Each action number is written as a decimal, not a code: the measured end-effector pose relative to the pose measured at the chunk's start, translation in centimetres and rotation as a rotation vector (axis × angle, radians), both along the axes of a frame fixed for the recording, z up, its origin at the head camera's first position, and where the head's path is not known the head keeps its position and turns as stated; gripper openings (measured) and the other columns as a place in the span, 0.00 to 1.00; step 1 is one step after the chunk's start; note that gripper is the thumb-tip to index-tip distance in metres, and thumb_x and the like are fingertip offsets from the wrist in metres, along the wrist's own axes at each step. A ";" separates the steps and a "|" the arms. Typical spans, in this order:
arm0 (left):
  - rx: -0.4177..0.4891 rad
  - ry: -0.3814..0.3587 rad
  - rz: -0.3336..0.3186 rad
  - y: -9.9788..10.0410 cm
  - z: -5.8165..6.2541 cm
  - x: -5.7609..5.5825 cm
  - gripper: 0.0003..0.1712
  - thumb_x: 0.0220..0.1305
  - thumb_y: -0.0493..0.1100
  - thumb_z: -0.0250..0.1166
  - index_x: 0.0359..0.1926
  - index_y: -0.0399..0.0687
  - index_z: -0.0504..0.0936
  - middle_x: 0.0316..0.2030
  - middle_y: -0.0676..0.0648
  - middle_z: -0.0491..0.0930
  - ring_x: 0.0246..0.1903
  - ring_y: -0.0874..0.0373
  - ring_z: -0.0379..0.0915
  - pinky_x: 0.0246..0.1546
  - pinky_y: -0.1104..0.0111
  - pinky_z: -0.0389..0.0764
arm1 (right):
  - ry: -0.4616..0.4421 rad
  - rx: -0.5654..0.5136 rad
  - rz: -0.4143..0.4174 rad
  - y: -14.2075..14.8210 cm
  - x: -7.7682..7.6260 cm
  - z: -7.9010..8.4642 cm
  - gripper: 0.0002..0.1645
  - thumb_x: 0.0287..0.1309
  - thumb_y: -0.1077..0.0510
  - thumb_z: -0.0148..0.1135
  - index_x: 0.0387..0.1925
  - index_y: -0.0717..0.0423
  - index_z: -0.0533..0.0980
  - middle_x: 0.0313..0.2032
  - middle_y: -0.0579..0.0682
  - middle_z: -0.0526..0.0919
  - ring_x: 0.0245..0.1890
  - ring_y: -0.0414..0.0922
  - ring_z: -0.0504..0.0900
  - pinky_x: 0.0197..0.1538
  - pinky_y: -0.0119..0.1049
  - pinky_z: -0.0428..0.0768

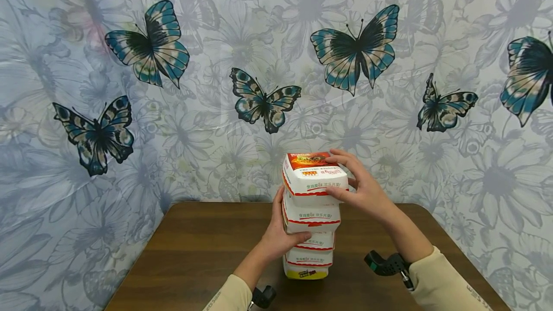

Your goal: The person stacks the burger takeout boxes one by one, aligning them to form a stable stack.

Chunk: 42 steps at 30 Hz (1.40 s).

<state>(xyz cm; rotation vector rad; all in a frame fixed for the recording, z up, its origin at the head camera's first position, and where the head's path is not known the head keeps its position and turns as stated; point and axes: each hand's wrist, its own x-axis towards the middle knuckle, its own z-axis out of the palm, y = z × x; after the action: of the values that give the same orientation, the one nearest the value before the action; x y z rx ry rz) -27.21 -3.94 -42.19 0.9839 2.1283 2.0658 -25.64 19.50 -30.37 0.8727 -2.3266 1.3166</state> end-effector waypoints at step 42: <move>0.016 0.036 0.014 0.3 -1.8 -0.9 0.73 0.47 0.44 0.77 0.73 0.71 0.26 0.65 0.54 0.59 0.61 0.58 0.67 0.62 0.56 0.68 | 0.023 0.022 0.036 0.4 -0.1 -0.2 0.44 0.53 0.61 0.67 0.69 0.40 0.60 0.74 0.46 0.49 0.73 0.52 0.50 0.56 0.64 0.72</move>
<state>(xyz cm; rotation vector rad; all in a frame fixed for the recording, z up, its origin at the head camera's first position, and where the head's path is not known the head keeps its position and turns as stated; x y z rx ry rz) -28.14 -3.69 -44.01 1.0189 2.1455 2.0903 -25.74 19.90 -30.55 0.9355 -2.3220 1.2902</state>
